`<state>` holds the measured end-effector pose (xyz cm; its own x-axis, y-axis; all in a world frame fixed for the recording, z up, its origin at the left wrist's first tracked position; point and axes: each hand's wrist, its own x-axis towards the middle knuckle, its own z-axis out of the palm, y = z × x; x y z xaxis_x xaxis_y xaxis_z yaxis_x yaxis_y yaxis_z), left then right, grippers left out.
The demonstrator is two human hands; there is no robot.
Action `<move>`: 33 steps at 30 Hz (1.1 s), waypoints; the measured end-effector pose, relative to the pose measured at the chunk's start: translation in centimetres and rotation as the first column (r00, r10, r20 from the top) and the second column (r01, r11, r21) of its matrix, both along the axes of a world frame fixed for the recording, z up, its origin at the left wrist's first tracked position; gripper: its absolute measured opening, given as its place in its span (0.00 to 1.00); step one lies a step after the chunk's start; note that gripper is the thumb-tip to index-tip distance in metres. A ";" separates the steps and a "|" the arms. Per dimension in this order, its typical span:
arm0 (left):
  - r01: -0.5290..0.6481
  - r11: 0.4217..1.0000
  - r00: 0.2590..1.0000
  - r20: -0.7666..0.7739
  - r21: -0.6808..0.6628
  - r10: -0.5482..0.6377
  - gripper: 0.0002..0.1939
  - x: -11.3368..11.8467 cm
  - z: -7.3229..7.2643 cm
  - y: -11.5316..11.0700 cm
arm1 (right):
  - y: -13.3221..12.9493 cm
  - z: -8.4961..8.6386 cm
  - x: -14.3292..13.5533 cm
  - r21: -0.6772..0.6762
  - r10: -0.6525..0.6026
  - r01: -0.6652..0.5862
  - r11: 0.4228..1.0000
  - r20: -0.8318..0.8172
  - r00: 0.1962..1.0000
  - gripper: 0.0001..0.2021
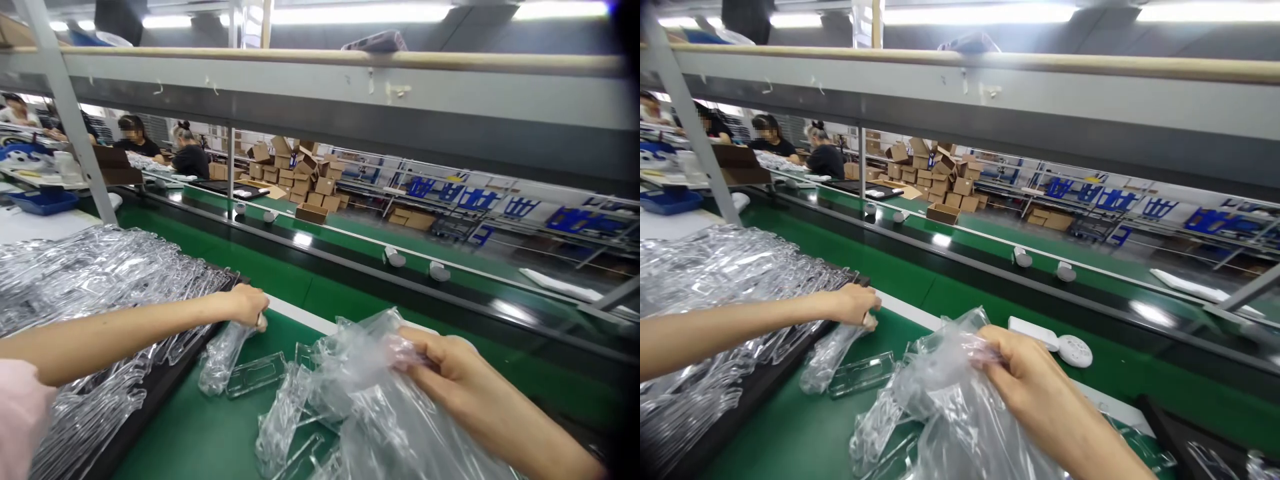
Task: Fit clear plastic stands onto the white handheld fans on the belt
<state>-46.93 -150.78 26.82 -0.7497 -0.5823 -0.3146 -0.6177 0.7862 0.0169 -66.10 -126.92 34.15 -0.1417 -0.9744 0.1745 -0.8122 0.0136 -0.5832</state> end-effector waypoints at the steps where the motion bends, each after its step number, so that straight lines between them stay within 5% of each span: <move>1: -0.002 1.000 1.000 0.030 0.007 0.002 0.21 0.0 -1.2 -0.5 | 0.1 0.0 0.0 0.019 0.010 -0.010 1.000 0.003 1.000 0.16; 5: 0.018 0.999 1.000 -0.007 0.034 -0.018 0.13 -0.3 -3.9 -0.9 | 0.0 -0.5 -0.1 0.079 0.040 -0.043 0.996 0.039 0.998 0.16; 12: 0.122 0.989 0.985 -0.134 0.084 -0.110 0.12 -0.6 -4.3 -0.5 | 0.3 -1.2 -1.0 0.107 0.029 -0.039 0.993 0.098 0.995 0.17; 15: 0.148 0.986 0.971 -0.201 0.078 -0.130 0.13 0.0 -2.7 0.4 | 0.7 -1.0 -0.9 0.170 0.046 -0.063 0.983 0.102 0.994 0.17; 20: 0.174 0.982 0.849 -0.515 0.070 -0.114 0.10 1.5 2.5 2.8 | 1.1 -0.4 -0.1 0.181 0.082 -0.104 0.978 0.125 0.989 0.17; 24: 0.201 0.971 0.778 -0.623 0.131 -0.077 0.06 2.4 5.7 4.5 | 1.1 -0.2 0.3 0.162 0.121 -0.143 0.976 0.137 0.983 0.16; 29: 0.249 0.960 0.697 -0.712 0.127 -0.087 0.06 2.8 8.0 6.1 | 1.5 0.1 0.5 0.148 0.125 -0.139 0.979 0.101 0.987 0.16; 33: 0.285 0.953 0.690 -0.712 0.103 -0.129 0.05 2.6 8.4 6.6 | 1.9 0.4 1.0 0.103 0.137 -0.143 0.984 0.060 0.989 0.16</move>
